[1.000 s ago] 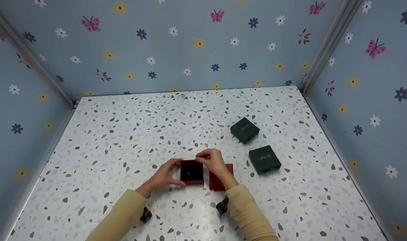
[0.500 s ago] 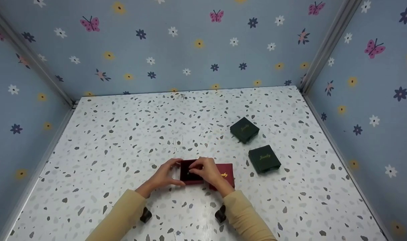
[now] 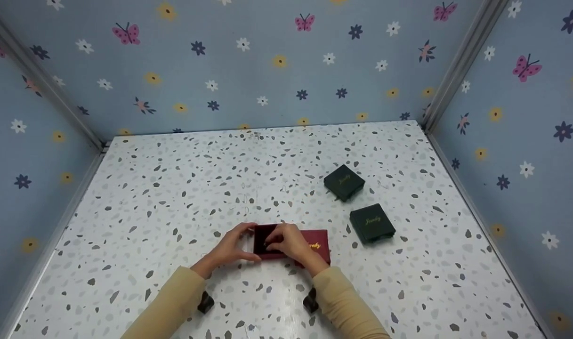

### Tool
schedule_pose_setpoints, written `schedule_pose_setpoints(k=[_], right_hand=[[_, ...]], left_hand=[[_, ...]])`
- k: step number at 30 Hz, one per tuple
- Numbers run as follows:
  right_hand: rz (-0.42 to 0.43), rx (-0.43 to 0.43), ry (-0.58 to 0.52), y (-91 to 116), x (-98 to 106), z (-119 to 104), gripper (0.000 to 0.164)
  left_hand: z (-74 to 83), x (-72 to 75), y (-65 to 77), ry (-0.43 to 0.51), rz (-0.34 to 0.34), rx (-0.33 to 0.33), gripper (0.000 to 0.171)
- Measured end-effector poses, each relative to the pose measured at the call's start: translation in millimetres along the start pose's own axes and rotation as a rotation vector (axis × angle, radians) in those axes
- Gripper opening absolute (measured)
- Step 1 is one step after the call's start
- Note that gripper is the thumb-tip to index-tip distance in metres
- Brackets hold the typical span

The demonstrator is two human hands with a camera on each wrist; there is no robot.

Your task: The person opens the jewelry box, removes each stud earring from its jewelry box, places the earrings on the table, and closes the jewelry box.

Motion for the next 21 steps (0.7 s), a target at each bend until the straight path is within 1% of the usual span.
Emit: schedule_pose_setpoints(k=[8, 14, 21], right_hand=[[-0.012, -0.001, 0.03, -1.0, -4.1, 0.1, 0.012], [0.017, -0.023, 0.044, -2.9, -3.8, 2.4, 0.01], [0.05, -0.016, 0.046, -3.2, -3.7, 2.7, 0.01]], left_hand=[[-1.0, 0.4, -0.2, -0.001, 0.0, 0.003, 0.087], [0.2, 0.8, -0.1, -0.006, 0.008, -0.013, 0.087], [-0.3, 0.4, 0.4, -0.015, 0.007, -0.003, 0.089]])
Point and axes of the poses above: each hand's wrist, its own y-axis away from the middle knuckle, its own x-axis out of the back of the hand, z = x × y, the point moved 9 cm from there along -y, towards the middle knuckle, and after that the axes turned 13 degrees about y, right-handed, at the moved point
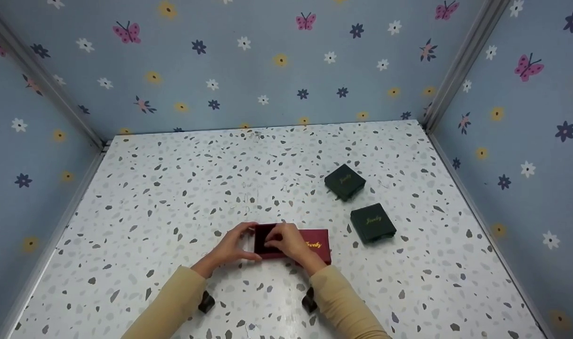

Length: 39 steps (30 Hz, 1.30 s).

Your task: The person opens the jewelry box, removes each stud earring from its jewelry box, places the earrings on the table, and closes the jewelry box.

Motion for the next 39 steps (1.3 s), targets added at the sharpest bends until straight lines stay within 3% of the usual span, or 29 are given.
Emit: schedule_pose_setpoints(k=[8, 12, 21, 39], right_hand=[[-0.031, 0.048, -0.001, 0.1, -1.0, -3.3, 0.013], [-0.044, 0.033, 0.001, -0.5, -0.8, -2.9, 0.013], [-0.018, -0.008, 0.018, -0.5, -1.1, -1.4, 0.008], [0.06, -0.045, -0.051, 1.2, 5.8, 0.3, 0.006]], left_hand=[[2.5, -0.9, 0.4, 0.002, -0.012, -0.027, 0.087], [2.1, -1.1, -0.8, -0.002, -0.014, -0.019, 0.087], [1.9, 0.0, -0.7, -0.002, -0.007, -0.015, 0.088], [3.3, -0.5, 1.0, 0.026, -0.013, -0.002, 0.085]])
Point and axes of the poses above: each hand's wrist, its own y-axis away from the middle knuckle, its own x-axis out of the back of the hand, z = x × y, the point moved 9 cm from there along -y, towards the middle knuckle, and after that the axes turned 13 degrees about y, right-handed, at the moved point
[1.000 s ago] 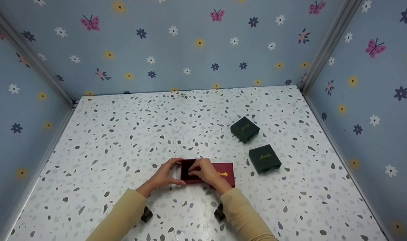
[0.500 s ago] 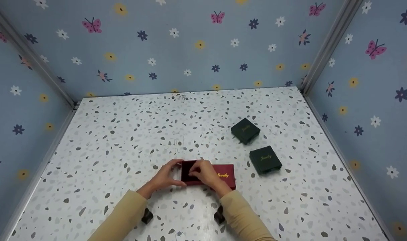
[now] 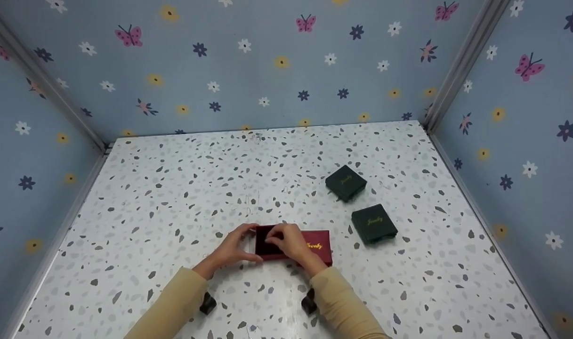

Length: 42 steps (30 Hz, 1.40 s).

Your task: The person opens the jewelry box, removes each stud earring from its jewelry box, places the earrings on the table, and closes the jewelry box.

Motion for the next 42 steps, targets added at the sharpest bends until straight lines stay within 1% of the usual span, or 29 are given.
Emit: schedule_pose_setpoints(k=[3, 6, 9, 11, 14, 19, 21, 26, 30, 33, 38, 40, 42], right_hand=[[0.011, -0.016, -0.032, -1, 6, -3, 0.006], [0.059, -0.045, -0.1, -2, 22, -12, 0.005], [0.109, -0.104, -0.149, -3, 39, -16, 0.005], [0.125, -0.133, -0.156, -6, 46, -12, 0.005], [0.13, -0.167, -0.127, -10, 47, 6, 0.007], [0.11, -0.25, -0.096, -16, 44, 37, 0.008], [0.103, -0.27, -0.098, -18, 45, 42, 0.008], [0.084, -0.283, -0.071, -25, 50, 50, 0.008], [0.035, -0.345, -0.073, -29, 49, 64, 0.01], [0.006, -0.397, -0.076, -30, 47, 75, 0.012], [-0.02, -0.447, -0.047, -30, 46, 89, 0.014], [-0.035, -0.478, -0.023, -31, 46, 94, 0.015], [-0.049, -0.526, -0.014, -31, 45, 100, 0.015]], left_hand=[[-0.8, -1.2, 0.4, 0.005, -0.002, 0.001, 0.086], [-2.7, -1.0, 0.2, 0.005, 0.006, 0.012, 0.086], [-4.8, -0.3, -0.4, 0.013, 0.014, 0.027, 0.087], [-5.4, -0.3, -0.9, 0.011, 0.016, 0.027, 0.088], [-5.0, -0.7, -1.1, 0.007, 0.011, 0.012, 0.089], [-3.9, -1.0, -0.8, 0.009, 0.007, -0.01, 0.089], [-4.1, -1.0, -0.9, 0.015, 0.007, -0.011, 0.089], [-2.8, -0.1, -1.0, 0.003, 0.005, -0.013, 0.088], [-1.4, 0.7, -1.7, -0.014, -0.004, -0.013, 0.088], [-2.8, 0.8, -1.8, -0.019, -0.008, 0.004, 0.089], [-3.6, 0.8, -1.6, -0.021, -0.003, 0.019, 0.09], [-3.5, 0.6, -1.7, -0.02, 0.0, 0.016, 0.09], [-3.1, 0.3, -1.8, -0.014, 0.002, 0.011, 0.089]])
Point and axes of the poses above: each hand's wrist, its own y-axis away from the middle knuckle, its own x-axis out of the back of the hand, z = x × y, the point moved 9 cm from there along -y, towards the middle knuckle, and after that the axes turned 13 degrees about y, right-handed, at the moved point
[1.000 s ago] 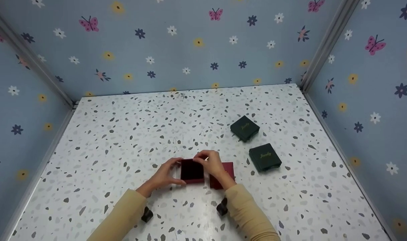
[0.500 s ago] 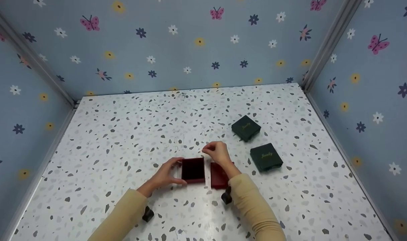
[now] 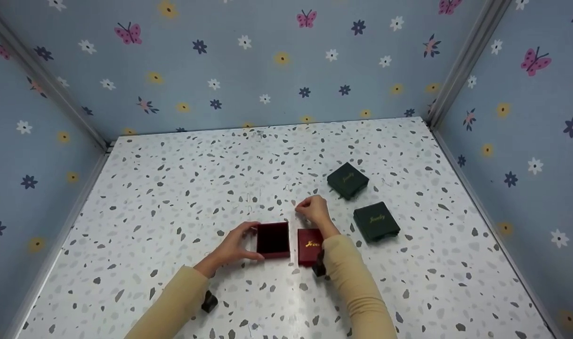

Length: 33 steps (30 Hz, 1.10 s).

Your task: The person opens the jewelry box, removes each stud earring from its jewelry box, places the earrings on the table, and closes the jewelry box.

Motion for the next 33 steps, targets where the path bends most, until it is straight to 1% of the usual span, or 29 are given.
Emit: schedule_pose_setpoints(k=[5, 11, 15, 20, 23, 28, 33], right_hand=[[-0.031, -0.087, 0.018, -6, -3, 6, 0.017], [-0.045, -0.14, 0.038, -10, -7, 9, 0.017], [-0.037, -0.136, 0.044, -12, -8, 9, 0.017], [-0.031, -0.133, 0.045, -15, -8, 11, 0.017], [-0.027, -0.132, 0.054, -16, -8, 11, 0.017], [-0.015, -0.119, 0.068, -17, -8, 11, 0.016], [-0.023, -0.124, 0.063, -16, -9, 10, 0.016]], left_hand=[[0.9, 0.5, 0.6, 0.005, 0.009, -0.004, 0.089], [0.4, 0.0, 2.1, 0.026, 0.008, 0.01, 0.089], [1.1, -0.3, 2.1, 0.026, 0.004, -0.001, 0.088], [0.7, -0.5, 1.0, 0.005, 0.001, -0.018, 0.087], [0.3, -0.6, 0.6, 0.001, 0.003, -0.019, 0.087], [1.3, 0.4, 1.2, 0.02, 0.013, -0.013, 0.088], [0.1, 0.8, 2.2, 0.028, 0.018, -0.006, 0.089]])
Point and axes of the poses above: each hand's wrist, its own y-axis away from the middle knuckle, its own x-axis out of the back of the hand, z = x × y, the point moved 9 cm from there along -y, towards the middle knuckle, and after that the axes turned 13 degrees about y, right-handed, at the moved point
